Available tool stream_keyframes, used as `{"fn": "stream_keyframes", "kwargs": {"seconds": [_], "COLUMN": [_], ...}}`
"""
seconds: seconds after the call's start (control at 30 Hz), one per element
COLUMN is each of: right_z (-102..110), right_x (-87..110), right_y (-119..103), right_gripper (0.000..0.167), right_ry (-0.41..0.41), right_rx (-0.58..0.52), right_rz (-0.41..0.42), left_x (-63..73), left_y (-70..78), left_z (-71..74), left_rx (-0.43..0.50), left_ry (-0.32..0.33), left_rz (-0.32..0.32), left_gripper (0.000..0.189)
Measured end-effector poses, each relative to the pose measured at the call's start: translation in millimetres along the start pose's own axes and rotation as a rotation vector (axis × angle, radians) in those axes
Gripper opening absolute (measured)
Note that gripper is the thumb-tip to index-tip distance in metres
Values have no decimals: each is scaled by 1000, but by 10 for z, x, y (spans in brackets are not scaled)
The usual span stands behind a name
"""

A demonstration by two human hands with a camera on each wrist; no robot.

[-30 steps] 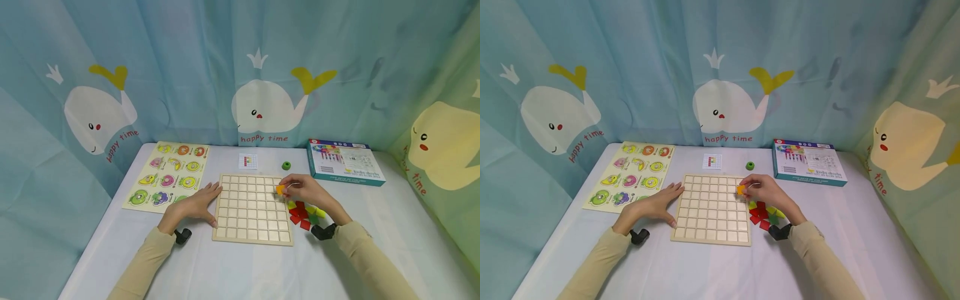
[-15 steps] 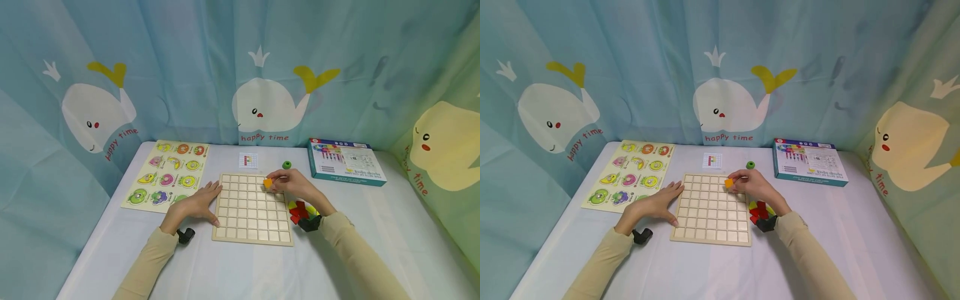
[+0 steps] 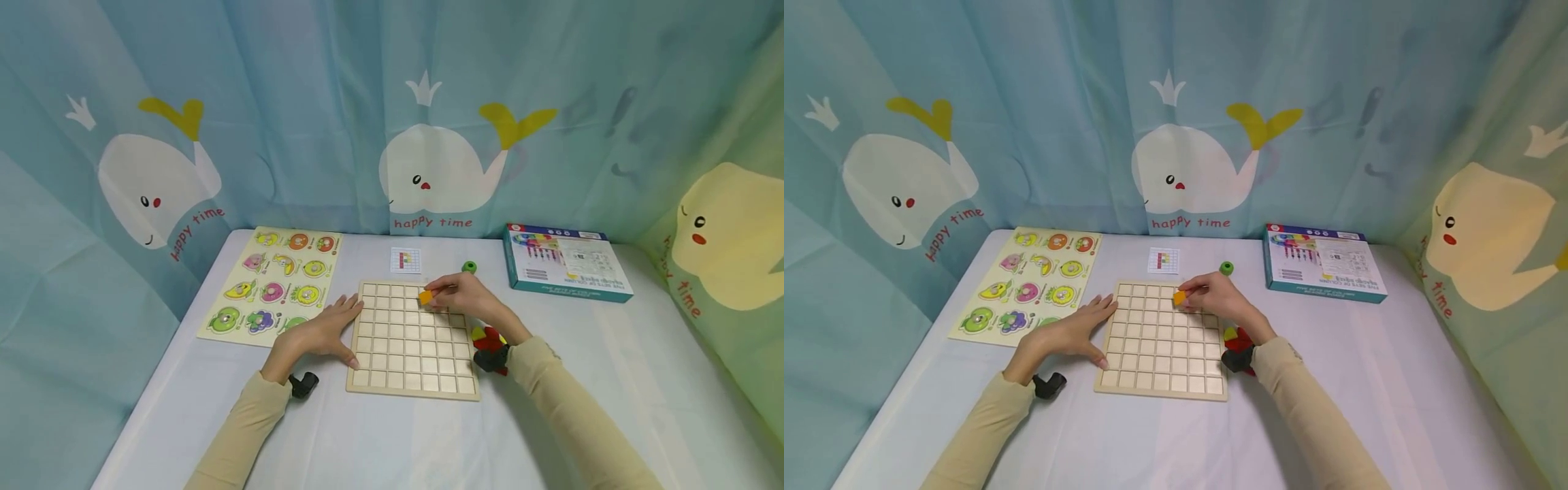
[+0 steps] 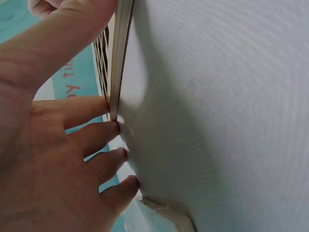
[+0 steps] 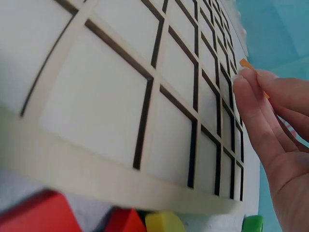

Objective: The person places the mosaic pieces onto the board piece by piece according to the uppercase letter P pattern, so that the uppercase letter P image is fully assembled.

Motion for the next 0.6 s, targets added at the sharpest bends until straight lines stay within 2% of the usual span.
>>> {"fn": "stream_keyframes", "kwargs": {"seconds": [0.23,0.6], "right_z": [-101,-180], "right_x": [-106,-207], "right_y": [-51,-116], "right_gripper": [29,24], "right_ry": [-50,-32], "right_rx": [24,132], "right_rz": [59,69], "left_x": [-12,-33], "left_y": [-12,-25], "left_z": [7,2], "left_rx": [-1,-2], "left_ry": [0,11], "left_rz": [8,13], "left_gripper": [121,121]}}
Point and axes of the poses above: each hand's wrist, its own x-axis away from the middle knuckle, its own z-axis out of the back of the hand, y = z × x, the point moved 8 cm from there along -x, towards the middle knuckle, and after that the axes turned 13 degrees about -y, right-handed, at the moved point
